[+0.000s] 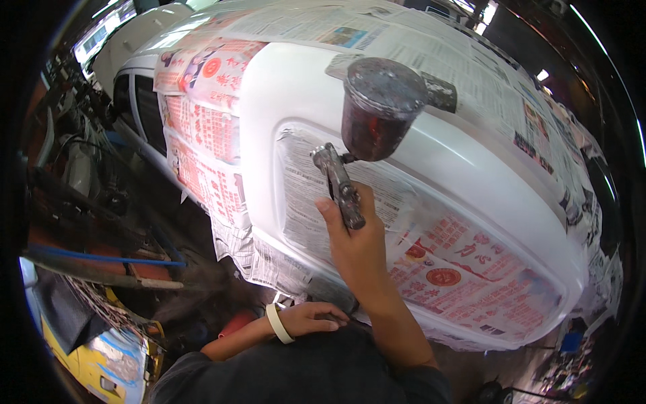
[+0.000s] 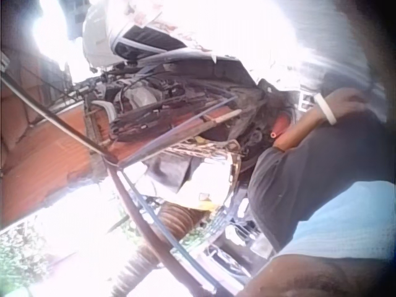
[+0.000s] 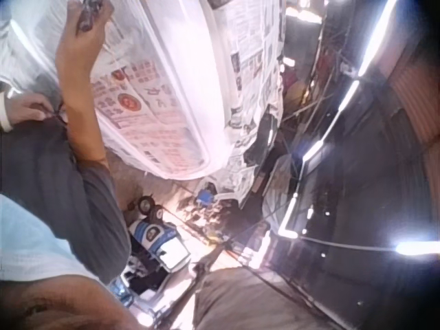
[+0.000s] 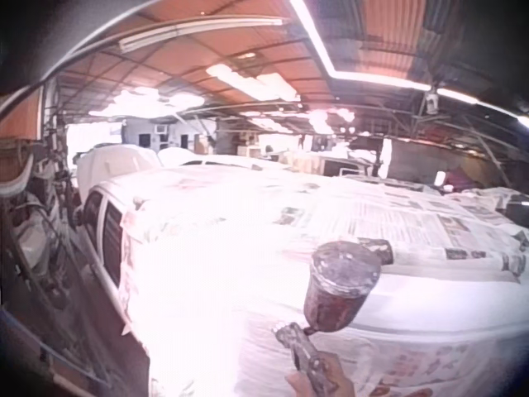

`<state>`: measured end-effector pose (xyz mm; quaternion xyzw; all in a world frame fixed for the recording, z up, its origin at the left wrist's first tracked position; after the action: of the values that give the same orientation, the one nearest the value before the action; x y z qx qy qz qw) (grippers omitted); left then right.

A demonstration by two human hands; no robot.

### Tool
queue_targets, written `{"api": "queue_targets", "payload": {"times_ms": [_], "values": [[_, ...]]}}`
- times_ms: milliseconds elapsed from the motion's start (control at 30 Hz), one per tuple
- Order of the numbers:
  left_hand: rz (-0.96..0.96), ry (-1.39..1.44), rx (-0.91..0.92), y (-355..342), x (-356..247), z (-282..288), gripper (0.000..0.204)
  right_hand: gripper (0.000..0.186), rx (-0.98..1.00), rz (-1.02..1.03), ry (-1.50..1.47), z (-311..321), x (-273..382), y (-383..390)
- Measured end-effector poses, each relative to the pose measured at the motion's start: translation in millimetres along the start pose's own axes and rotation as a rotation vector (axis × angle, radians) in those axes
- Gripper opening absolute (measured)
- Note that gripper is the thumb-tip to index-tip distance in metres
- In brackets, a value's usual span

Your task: The person uses a spray gun to apply white paint to the roof and upper side panels of a vehicle, which are partially masked with newspaper and tape.

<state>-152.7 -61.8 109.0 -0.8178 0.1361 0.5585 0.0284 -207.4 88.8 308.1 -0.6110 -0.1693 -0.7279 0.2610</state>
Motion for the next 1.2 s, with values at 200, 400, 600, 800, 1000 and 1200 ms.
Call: {"api": "queue_targets", "payload": {"times_ms": [200,400,600,800,1000,1200], "values": [[-0.052,0.054,-0.075,11.7,-1.9,7.8,0.039,0.042,0.132,-0.131,-0.007,-41.5,14.2,-4.6],[-0.088,-0.042,-0.061,12.5,-6.4,8.1,0.041,0.041,0.067,-0.038,0.045,-39.1,18.4,-5.8],[-0.162,-0.140,-0.019,19.5,-19.5,1.4,0.040,0.040,0.073,-0.047,0.142,-56.4,13.2,-0.8],[-0.219,-0.228,0.031,26.1,-17.3,-7.7,0.040,0.043,0.199,-0.102,0.353,-76.6,-29.8,8.0],[-0.324,-0.267,0.051,28.1,-18.0,-15.3,0.036,0.047,0.333,-0.104,0.502,-94.5,-72.9,32.5],[-0.313,-0.260,0.099,23.7,-9.2,-26.7,0.037,0.051,0.464,-0.211,0.708,-104.1,-128.1,60.3]]}}
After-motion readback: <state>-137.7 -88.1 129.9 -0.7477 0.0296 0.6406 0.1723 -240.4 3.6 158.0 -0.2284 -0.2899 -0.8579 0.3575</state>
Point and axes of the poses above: each hand's wrist, its own y-axis away from the middle knuckle, its own z-axis out of the back of the hand, x = y × z, the point moved 10 cm from there along -y, towards the middle knuckle, and after that the axes turned 7 degrees about -z, right-handed, at the moved point
